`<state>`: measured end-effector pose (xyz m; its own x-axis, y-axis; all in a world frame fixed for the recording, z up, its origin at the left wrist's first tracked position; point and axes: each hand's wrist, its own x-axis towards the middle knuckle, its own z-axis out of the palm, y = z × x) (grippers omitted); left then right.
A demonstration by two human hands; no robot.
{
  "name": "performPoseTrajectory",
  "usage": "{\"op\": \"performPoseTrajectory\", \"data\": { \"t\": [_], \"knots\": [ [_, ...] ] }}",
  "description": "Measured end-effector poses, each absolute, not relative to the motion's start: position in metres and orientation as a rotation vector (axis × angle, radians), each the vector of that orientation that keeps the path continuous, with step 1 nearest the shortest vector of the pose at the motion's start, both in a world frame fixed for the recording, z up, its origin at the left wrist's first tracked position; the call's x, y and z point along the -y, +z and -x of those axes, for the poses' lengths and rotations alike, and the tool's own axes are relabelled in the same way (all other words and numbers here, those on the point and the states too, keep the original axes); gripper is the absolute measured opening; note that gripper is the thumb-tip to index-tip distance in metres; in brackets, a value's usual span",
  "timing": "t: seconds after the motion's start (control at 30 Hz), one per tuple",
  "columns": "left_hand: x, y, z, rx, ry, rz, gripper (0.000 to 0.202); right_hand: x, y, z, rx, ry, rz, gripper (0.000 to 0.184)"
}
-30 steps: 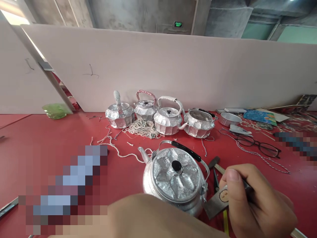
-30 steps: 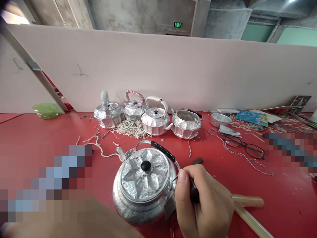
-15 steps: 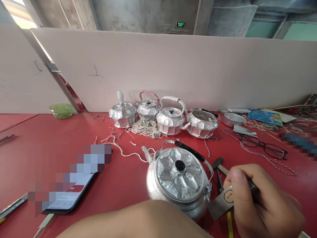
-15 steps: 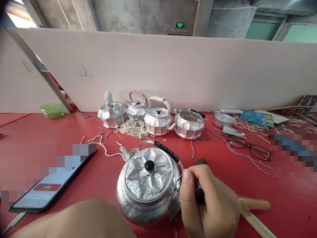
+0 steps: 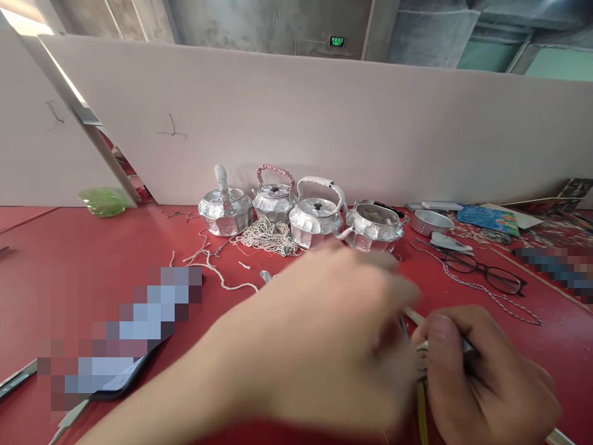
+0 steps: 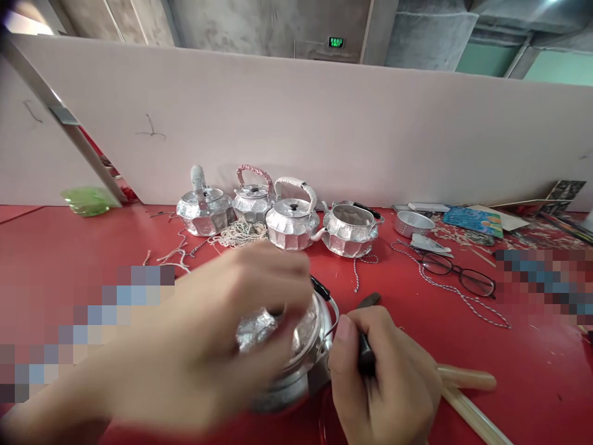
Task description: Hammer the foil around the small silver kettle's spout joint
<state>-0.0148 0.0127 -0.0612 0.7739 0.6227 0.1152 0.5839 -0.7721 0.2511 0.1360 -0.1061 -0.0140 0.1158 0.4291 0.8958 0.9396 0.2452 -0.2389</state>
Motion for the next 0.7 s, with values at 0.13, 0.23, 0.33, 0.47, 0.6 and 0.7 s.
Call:
{"op": "performPoseTrajectory", "data": {
  "t": [0.13,0.23,0.33,0.47,0.6,0.7],
  "knots": [
    [0.005,0.011,0.004,-1.039,0.24,-2.76,0.045,0.107,-0.018,-0.135,1.486,-0.671,1.365,0.018],
    [0.014,0.026,-0.007,-1.143,0.111,-2.727,0.053,0.106,-0.019,-0.133,1.557,-0.649,1.283,0.017],
    [0.009,0.018,-0.013,-1.017,0.115,-2.723,0.06,0.107,-0.019,-0.132,1.61,-0.586,1.18,0.016],
    [-0.004,0.01,-0.015,-0.863,0.181,-2.745,0.054,0.111,-0.017,-0.128,1.572,-0.588,1.211,0.014],
    [-0.006,0.011,-0.017,-0.865,0.25,-2.749,0.049,0.11,-0.012,-0.121,1.653,-0.671,1.171,0.017],
    [-0.004,0.01,-0.018,-0.881,0.294,-2.754,0.047,0.107,-0.009,-0.116,1.763,-0.611,1.129,0.018]
  ]
}}
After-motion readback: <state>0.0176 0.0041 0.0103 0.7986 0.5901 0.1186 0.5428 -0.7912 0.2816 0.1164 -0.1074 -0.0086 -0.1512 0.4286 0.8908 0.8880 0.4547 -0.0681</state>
